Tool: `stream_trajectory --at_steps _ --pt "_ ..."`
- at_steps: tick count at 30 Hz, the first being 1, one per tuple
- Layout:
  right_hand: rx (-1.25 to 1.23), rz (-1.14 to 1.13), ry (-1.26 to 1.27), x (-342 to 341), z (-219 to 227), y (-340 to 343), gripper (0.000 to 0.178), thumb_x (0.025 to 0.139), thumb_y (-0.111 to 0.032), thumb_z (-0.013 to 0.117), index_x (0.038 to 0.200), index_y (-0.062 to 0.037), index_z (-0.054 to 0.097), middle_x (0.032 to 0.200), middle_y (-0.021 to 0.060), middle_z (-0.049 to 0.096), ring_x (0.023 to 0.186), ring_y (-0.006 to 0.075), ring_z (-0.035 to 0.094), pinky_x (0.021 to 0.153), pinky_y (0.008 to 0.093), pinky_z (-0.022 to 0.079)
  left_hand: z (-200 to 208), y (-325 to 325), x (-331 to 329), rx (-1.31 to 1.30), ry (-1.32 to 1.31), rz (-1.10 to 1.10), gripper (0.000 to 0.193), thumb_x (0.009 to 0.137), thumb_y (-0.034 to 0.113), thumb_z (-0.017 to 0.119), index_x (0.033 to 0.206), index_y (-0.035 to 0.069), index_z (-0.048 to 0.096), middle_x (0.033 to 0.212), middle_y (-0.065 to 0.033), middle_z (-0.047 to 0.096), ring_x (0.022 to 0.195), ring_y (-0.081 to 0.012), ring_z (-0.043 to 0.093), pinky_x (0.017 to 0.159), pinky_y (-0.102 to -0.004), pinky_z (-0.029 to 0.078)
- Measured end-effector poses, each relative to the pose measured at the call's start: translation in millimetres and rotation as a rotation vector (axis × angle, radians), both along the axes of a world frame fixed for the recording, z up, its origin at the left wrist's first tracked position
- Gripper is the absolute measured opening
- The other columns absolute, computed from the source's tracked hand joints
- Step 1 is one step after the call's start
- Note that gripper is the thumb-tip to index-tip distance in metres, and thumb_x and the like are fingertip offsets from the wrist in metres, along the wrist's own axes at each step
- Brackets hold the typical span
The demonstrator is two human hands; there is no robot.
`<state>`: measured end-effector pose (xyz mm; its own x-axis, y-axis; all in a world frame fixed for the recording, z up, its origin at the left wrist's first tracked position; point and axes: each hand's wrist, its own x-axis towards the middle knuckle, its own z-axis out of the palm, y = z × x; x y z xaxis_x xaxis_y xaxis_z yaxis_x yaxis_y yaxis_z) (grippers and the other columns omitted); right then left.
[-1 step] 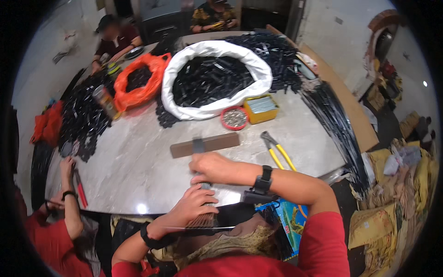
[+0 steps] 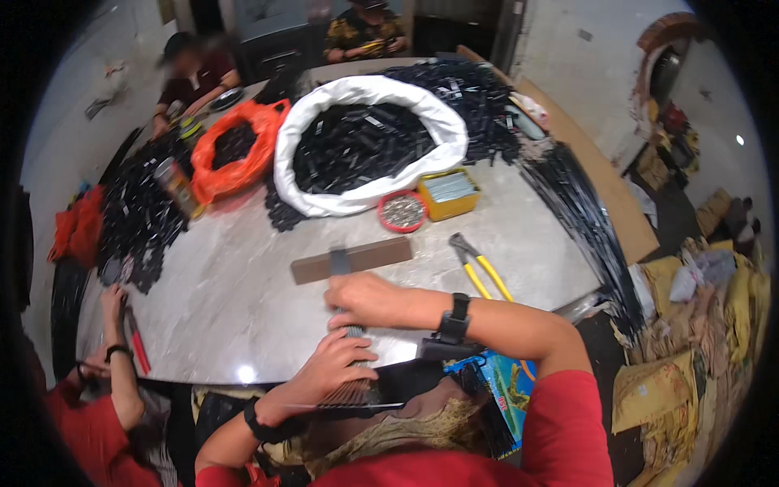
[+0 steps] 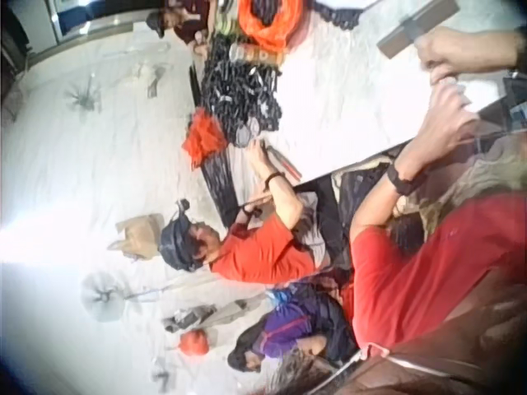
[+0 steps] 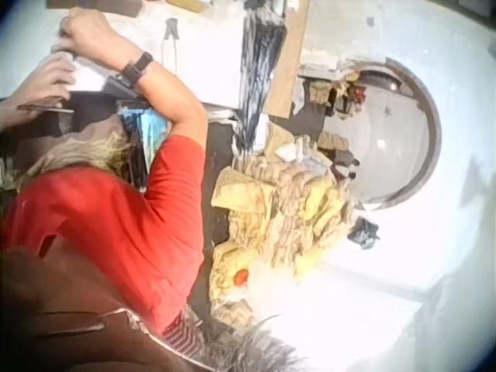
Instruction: Assembling the metal ribs and central hub of an umbrella frame by securing them with wire and tools.
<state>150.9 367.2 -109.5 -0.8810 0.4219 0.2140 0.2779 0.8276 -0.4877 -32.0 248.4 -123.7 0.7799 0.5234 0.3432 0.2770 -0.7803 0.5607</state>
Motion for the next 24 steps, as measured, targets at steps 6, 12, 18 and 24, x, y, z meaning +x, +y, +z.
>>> stream_trajectory --at_steps 6,12,18,24 --pt "-0.076 0.014 0.057 6 13 6 0.033 0.079 -0.032 0.074 0.090 -0.0032 0.063 0.084 0.0167 0.061 0.079 0.0376 0.063 0.070 0.0447 0.049 -3 -1 -2 0.009 0.028 0.012 0.026 0.076 0.009 0.070 0.102 0.014 0.067 0.120 -0.0081 0.059 0.125 -0.0303 0.049 0.111 -0.0532 0.030" --pt "0.109 -0.478 -0.025 84 53 73 0.014 0.082 -0.020 0.065 0.086 -0.0066 0.069 0.083 0.0152 0.067 0.079 0.0334 0.066 0.069 0.0434 0.051 -4 1 0 0.007 0.023 0.044 0.024 0.077 0.009 0.070 0.100 0.015 0.068 0.119 -0.0066 0.061 0.126 -0.0281 0.051 0.112 -0.0521 0.031" --pt "0.624 -0.707 -0.421 154 64 121 0.007 0.077 -0.014 0.064 0.074 -0.0075 0.066 0.084 0.0120 0.068 0.076 0.0330 0.066 0.065 0.0431 0.051 1 -1 1 -0.020 0.030 0.056 0.023 0.079 0.009 0.070 0.100 0.015 0.068 0.119 -0.0062 0.061 0.127 -0.0280 0.050 0.112 -0.0523 0.030" --pt "0.692 -0.708 -0.578 170 37 141 0.006 0.076 -0.014 0.064 0.077 -0.0090 0.068 0.082 0.0119 0.066 0.078 0.0311 0.066 0.065 0.0420 0.052 1 -1 1 -0.036 0.034 0.067 0.024 0.079 0.010 0.071 0.102 0.016 0.068 0.122 -0.0070 0.060 0.129 -0.0290 0.049 0.112 -0.0526 0.029"
